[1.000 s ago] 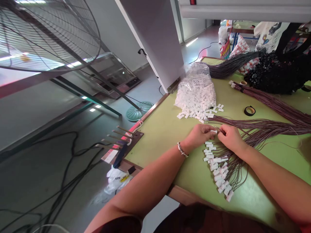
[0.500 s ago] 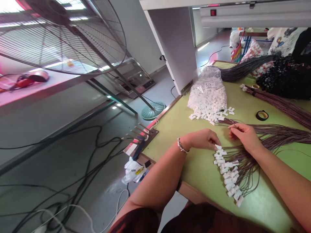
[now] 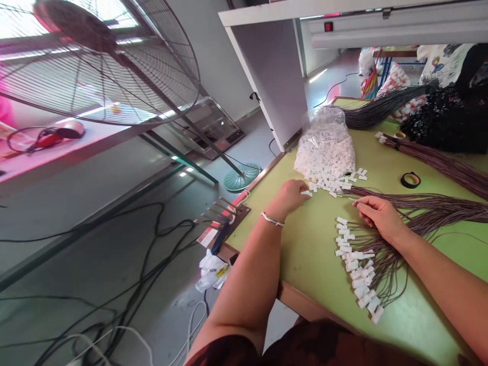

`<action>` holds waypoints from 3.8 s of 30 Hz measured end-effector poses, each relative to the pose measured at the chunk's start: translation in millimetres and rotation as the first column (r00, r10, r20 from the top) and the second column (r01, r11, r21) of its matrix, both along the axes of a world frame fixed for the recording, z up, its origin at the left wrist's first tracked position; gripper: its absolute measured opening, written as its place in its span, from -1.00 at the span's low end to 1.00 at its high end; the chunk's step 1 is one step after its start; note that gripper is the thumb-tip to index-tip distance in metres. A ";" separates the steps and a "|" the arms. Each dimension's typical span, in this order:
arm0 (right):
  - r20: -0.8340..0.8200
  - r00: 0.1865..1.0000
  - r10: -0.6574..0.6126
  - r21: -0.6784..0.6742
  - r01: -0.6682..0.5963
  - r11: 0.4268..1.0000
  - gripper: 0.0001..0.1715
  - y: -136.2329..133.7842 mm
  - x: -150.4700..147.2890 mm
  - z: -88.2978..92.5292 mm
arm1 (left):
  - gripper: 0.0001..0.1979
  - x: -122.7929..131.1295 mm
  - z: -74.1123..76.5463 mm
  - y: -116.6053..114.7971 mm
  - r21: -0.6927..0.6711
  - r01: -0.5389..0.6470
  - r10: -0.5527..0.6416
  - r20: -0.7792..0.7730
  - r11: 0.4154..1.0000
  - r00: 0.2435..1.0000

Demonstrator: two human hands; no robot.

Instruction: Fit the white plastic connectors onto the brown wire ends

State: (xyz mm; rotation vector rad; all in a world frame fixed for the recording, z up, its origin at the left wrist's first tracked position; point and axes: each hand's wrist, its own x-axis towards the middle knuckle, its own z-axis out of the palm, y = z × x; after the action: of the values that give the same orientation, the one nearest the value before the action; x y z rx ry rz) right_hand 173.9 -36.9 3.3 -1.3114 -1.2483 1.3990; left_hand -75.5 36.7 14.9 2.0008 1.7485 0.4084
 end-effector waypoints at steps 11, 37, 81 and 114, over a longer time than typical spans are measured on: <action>0.089 0.996 -0.011 0.080 0.004 0.997 -0.69 2.8 -0.6 -8.6 | -0.83 10.1 1.9 -6.9 0.123 0.291 -0.300 0.061 0.949 0.952; 0.366 0.910 -0.194 0.446 0.012 0.895 -0.87 -9.3 -7.8 1.1 | -0.78 66.8 6.3 -45.5 -0.428 0.396 0.208 0.847 0.813 0.489; 0.642 0.739 -0.203 0.466 -0.167 0.869 -0.87 -4.1 -5.8 -10.5 | -0.84 83.1 -12.9 -44.6 -0.343 0.342 0.110 0.829 0.875 0.549; 0.804 0.484 -0.345 0.562 -0.427 0.709 -0.80 -9.4 -0.8 3.8 | -0.75 77.6 -12.6 -41.3 -0.339 0.342 0.156 0.871 0.876 0.465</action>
State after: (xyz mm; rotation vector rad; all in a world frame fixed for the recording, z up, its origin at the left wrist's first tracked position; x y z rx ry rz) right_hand 173.1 -46.2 7.2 -1.4000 -2.2287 -0.0346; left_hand 2.1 -4.6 2.3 1.1183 0.8920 0.7322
